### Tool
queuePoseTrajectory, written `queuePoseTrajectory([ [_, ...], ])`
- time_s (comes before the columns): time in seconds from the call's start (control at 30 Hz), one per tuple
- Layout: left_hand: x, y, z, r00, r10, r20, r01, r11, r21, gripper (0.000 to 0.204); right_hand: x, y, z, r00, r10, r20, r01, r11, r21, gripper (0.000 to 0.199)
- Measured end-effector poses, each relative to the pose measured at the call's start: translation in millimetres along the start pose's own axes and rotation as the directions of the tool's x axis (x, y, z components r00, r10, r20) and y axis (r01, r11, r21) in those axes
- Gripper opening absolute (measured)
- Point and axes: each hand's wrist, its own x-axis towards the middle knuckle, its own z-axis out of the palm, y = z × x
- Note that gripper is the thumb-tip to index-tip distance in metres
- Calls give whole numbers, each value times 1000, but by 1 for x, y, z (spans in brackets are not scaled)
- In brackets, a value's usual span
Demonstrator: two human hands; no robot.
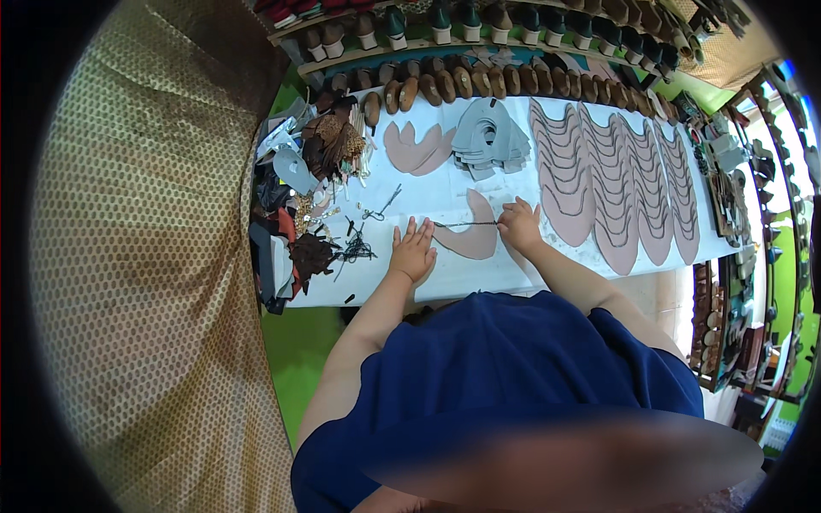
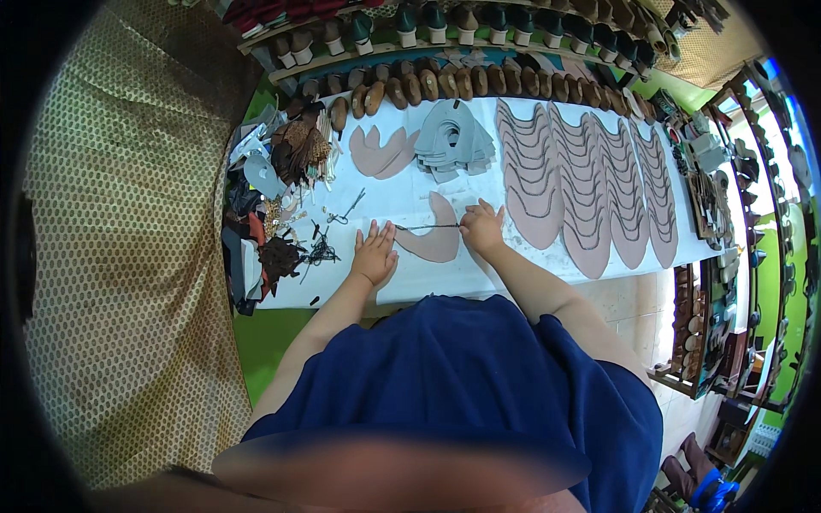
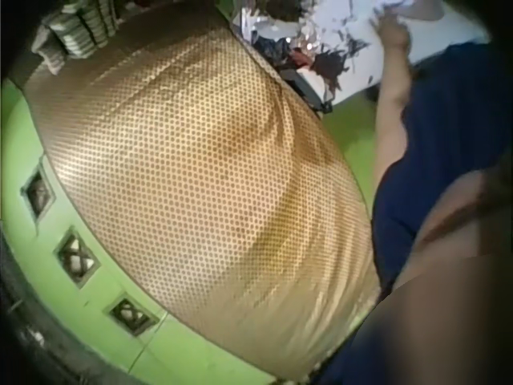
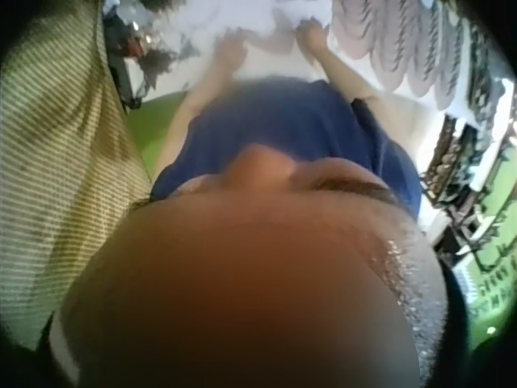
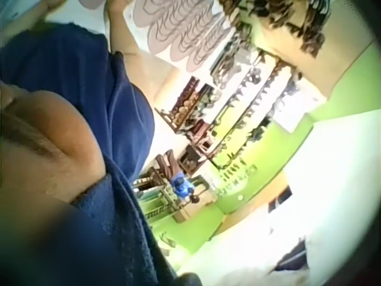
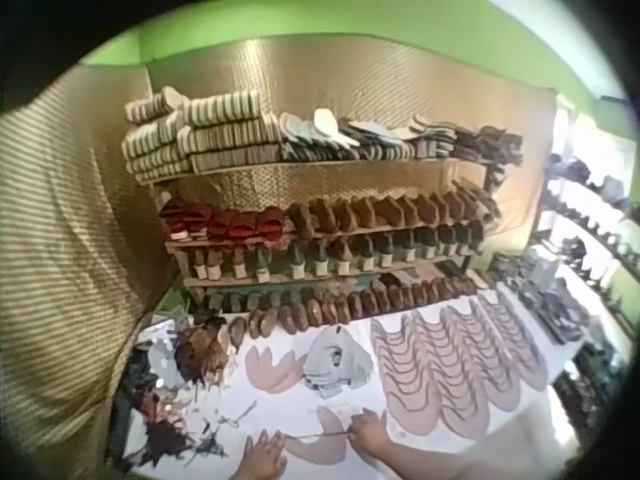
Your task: Marking shoe patterns on leather material using a pen and paper templates.
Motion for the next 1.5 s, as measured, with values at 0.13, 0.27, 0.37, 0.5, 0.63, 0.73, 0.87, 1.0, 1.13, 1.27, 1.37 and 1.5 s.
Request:
queuePoseTrajectory([
  [0.13,1,10,0,998,-63,-6,63,998,-9,70,7,8,2,1000,-26,-11,26,999,20,9],
  [0.27,1,14,-5,991,-130,22,130,992,-5,66,5,17,-12,997,-70,17,68,993,99,9],
  [0.37,2,16,-8,991,-134,28,134,991,9,66,3,16,-19,986,-108,127,97,992,86,10],
  [0.5,3,20,-11,991,-135,9,135,991,28,62,-3,11,-22,980,-92,178,68,988,135,12],
  [0.63,4,23,-17,985,-165,54,164,986,23,61,-5,5,-35,947,-9,321,-22,995,94,13],
  [0.73,5,22,-15,988,-153,27,152,988,32,60,-3,13,-29,906,-26,422,-30,992,124,14],
  [0.87,8,21,-12,994,-103,-42,106,989,104,59,-15,5,-28,901,19,434,-60,995,79,18],
  [1.0,9,23,-12,994,-89,-60,96,989,115,59,-27,-1,-14,921,31,388,-17,999,-40,19],
  [1.13,8,22,-11,992,-95,-82,105,987,121,59,-45,-7,-10,957,22,290,6,995,-95,20],
  [1.27,8,18,-10,991,-133,-13,133,989,57,62,-53,-4,-3,973,10,232,9,997,-80,19],
  [1.37,7,16,-7,985,-170,-2,170,985,25,67,-56,-4,-8,967,23,253,-10,999,-53,17],
  [1.5,5,22,-13,992,-121,-38,122,992,23,72,-62,5,-3,978,-19,209,19,1000,4,14],
])
